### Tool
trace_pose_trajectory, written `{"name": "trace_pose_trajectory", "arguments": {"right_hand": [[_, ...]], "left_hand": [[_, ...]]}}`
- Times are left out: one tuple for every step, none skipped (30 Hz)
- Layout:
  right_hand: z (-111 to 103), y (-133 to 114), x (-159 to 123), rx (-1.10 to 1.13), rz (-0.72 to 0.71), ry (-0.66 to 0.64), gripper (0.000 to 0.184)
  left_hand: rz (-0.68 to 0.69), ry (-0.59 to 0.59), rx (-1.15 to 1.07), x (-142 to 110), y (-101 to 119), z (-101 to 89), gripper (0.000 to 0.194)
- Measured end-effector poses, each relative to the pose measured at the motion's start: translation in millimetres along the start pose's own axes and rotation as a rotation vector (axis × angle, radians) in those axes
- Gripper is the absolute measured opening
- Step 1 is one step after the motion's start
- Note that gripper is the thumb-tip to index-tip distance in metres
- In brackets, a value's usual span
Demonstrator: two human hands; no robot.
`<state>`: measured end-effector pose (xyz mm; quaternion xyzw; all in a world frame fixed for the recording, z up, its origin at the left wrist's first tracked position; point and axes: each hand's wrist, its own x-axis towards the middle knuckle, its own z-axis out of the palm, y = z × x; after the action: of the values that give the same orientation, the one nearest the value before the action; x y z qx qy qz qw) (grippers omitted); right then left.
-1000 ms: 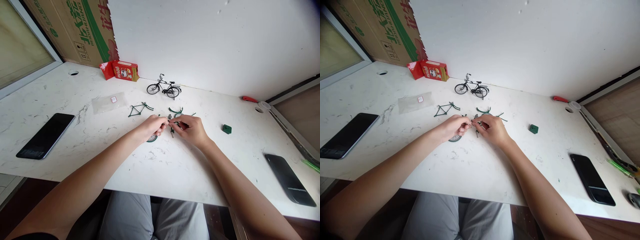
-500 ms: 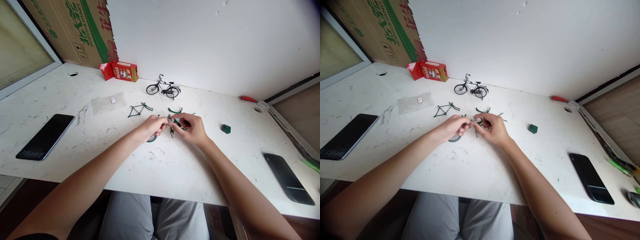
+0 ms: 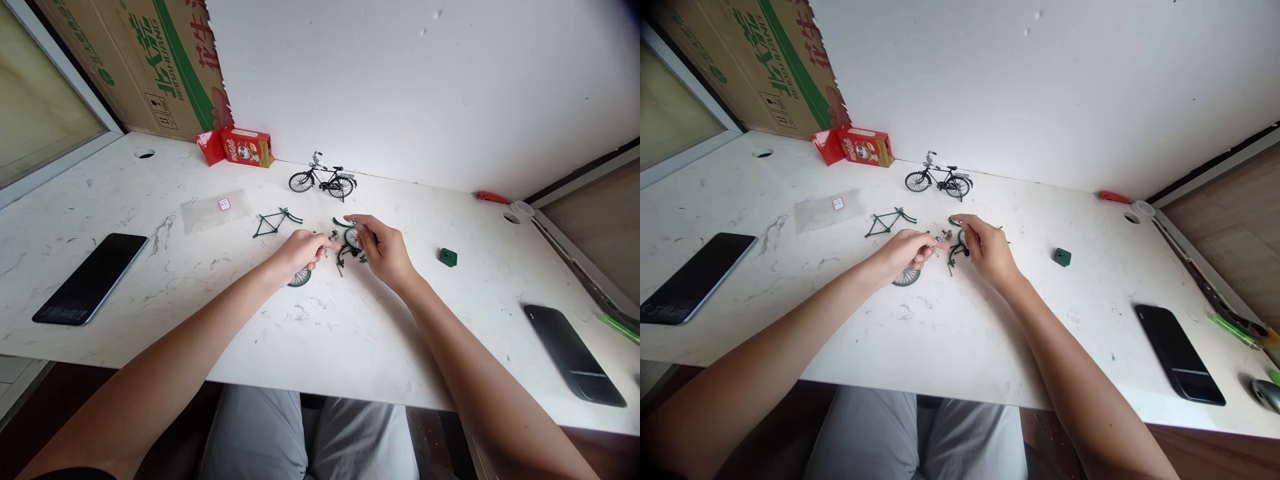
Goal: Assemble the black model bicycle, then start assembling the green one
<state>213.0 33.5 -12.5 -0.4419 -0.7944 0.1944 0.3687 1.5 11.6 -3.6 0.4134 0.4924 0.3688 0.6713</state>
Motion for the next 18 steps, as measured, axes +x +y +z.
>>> {"name": "trace_pose_trajectory", "arguments": {"right_hand": [[-0.1,-0.8,-0.6,0.006,0.017,0.013,0.036],[-0.2,-1.8,-1.0,0.017,0.032,0.036,0.033],[0.0,-3.0,-1.2,0.039,0.045,0.06,0.03],[0.3,-4.2,-1.2,0.075,0.057,0.082,0.028],[0.9,-5.5,-1.0,0.121,0.068,0.097,0.025],[1.5,-6.9,-0.6,0.17,0.079,0.109,0.022],[2.3,-8.3,-0.2,0.218,0.091,0.121,0.02],[3.0,-9.7,0.3,0.265,0.104,0.135,0.021],[3.6,-10.9,0.6,0.31,0.122,0.144,0.023],[4.0,-11.9,0.9,0.354,0.143,0.146,0.025],[4.3,-12.5,1.1,0.392,0.164,0.144,0.026],[4.3,-12.7,1.1,0.419,0.173,0.145,0.028],[4.3,-12.5,1.0,0.43,0.165,0.149,0.029],[4.1,-12.1,0.8,0.423,0.138,0.159,0.03],[4.0,-11.6,0.5,0.398,0.095,0.174,0.031],[3.9,-11.4,0.2,0.361,0.043,0.19,0.032],[3.9,-11.6,-0.2,0.319,-0.005,0.201,0.034],[4.0,-12.4,-0.7,0.281,-0.042,0.199,0.036]], "left_hand": [[0.007,0.004,0.001,0.1,-0.2,0.0,0.016],[0.014,0.006,0.003,0.2,-0.5,-0.1,0.017],[0.021,0.007,0.006,0.5,-1.0,-0.2,0.017],[0.026,0.007,0.01,0.8,-1.5,-0.3,0.018],[0.03,0.006,0.014,1.2,-2.0,-0.4,0.018],[0.032,0.006,0.016,1.4,-2.5,-0.4,0.018],[0.032,0.008,0.018,1.6,-2.9,-0.3,0.018],[0.031,0.011,0.019,1.7,-3.2,-0.1,0.016],[0.031,0.014,0.02,1.8,-3.4,0.1,0.016],[0.032,0.016,0.022,1.7,-3.6,0.3,0.017],[0.032,0.019,0.025,1.8,-3.6,0.6,0.018],[0.033,0.021,0.029,1.8,-3.7,0.7,0.02],[0.034,0.022,0.033,2.0,-3.9,0.7,0.02],[0.035,0.02,0.037,2.2,-4.2,0.6,0.021],[0.036,0.016,0.04,2.6,-4.5,0.3,0.021],[0.037,0.011,0.046,3.0,-5.0,-0.1,0.021],[0.039,0.005,0.055,3.3,-5.5,-0.5,0.021],[0.038,-0.001,0.064,3.6,-6.0,-1.1,0.02]]}}
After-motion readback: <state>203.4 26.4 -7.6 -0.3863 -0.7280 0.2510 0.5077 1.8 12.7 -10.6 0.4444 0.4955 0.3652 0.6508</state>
